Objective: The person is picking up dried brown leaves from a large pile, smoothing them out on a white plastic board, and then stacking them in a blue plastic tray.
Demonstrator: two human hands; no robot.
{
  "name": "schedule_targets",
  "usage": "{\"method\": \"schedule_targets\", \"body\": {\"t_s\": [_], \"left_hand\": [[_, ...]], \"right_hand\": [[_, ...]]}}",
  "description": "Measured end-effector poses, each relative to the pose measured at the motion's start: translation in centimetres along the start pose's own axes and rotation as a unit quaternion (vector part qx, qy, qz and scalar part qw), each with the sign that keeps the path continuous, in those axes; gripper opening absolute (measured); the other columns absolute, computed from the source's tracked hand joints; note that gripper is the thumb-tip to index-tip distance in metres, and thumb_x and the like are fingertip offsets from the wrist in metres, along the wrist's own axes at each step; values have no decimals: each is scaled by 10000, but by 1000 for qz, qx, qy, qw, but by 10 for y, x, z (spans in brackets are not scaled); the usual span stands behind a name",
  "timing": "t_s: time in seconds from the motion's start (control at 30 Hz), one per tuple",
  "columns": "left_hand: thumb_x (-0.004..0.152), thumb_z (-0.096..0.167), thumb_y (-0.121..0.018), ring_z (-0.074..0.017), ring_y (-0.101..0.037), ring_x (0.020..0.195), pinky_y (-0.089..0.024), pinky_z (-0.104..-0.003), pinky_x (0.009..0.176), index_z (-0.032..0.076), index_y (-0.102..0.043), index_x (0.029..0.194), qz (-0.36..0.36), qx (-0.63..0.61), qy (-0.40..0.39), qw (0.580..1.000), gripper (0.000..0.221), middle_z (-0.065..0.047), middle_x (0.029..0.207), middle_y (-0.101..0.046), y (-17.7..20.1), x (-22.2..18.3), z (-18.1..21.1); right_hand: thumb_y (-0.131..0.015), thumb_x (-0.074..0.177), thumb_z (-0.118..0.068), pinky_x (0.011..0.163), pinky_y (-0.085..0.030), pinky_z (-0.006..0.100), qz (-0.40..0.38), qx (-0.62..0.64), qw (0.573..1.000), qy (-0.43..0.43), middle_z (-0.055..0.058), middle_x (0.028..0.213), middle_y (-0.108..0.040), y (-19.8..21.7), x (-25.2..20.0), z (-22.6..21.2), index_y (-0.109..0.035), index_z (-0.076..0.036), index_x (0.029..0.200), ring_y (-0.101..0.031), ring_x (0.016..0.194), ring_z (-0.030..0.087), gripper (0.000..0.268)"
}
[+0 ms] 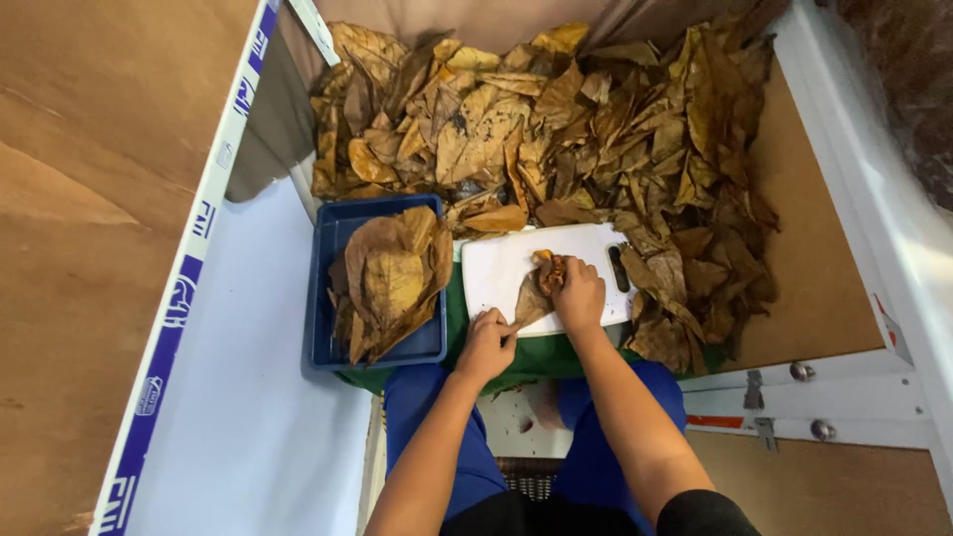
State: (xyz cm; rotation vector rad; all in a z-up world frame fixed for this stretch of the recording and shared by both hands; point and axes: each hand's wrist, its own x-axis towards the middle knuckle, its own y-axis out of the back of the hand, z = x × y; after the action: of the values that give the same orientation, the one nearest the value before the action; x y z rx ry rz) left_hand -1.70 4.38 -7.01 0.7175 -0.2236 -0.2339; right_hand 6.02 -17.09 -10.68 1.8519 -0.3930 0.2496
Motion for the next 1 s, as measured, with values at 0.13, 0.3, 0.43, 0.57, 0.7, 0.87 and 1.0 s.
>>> {"method": "schedule_targets", "body": {"t_s": [0.13, 0.3, 0.43, 0.57, 0.7, 0.87, 1.0], "left_hand": [[842, 72, -702, -309, -608, 895, -474, -413, 916, 139, -814, 1019, -3, 8, 4, 1000, 219, -75, 839, -581, 2, 2, 1], [838, 92, -737, -342, -608, 901, -481, -437, 920, 143, -822, 983, -11, 19, 0, 1000, 176, -101, 853, -605, -9, 6, -12], [860, 140, -756, -292, -593, 869, -475, -404, 927, 172, -814, 1043, -15, -5, 38, 999, 195, -73, 830, -569, -5, 9, -3], [873, 192, -759, -291, -611, 891, -480, -400, 930, 179, -816, 1041, -19, -2, 51, 999, 178, -83, 843, -593, -6, 12, -1], [865, 183, -738, -320, -621, 896, -486, -426, 934, 174, -822, 1008, -12, 28, 57, 998, 165, -114, 867, -615, -1, 10, 15], [851, 181, -720, -350, -611, 1017, -470, -474, 1008, 3, -803, 939, -36, 78, 69, 994, 215, -176, 911, -644, 13, 3, 30], [848, 149, -719, -315, -592, 1039, -456, -450, 1019, -1, -799, 901, -43, 93, 48, 994, 178, -157, 963, -640, 22, -2, 42]], "right_hand": [[-633, 908, -248, 837, -517, 509, -16, 2, 1000, -26, 95, 972, -644, 1, 17, 0, -557, -139, 1095, -624, 978, 322, 230], [-579, 924, -303, 973, -446, 620, -152, 28, 985, -82, 105, 1123, -648, 15, 44, 5, -461, -160, 1155, -601, 1130, 342, 296], [-629, 925, -223, 936, -480, 578, -197, 115, 961, -159, 137, 1108, -691, 55, 53, -4, -499, -157, 1257, -658, 1112, 366, 362], [-585, 994, -195, 928, -493, 613, -41, 371, 907, -195, 282, 1068, -696, 126, 25, -44, -545, -71, 1209, -642, 1105, 503, 252], [-577, 880, 62, 851, -552, 567, -82, 384, 914, -101, 269, 1039, -667, 110, -21, -56, -547, -35, 1279, -677, 997, 493, 412], [-651, 837, -39, 897, -555, 490, -182, 217, 959, 19, 204, 1068, -641, 80, -57, -72, -585, -61, 1185, -644, 1054, 428, 356], [-660, 825, -56, 939, -564, 480, -169, 169, 969, 70, 199, 1148, -612, 46, -50, -64, -582, -57, 1178, -628, 1093, 414, 362]]}}
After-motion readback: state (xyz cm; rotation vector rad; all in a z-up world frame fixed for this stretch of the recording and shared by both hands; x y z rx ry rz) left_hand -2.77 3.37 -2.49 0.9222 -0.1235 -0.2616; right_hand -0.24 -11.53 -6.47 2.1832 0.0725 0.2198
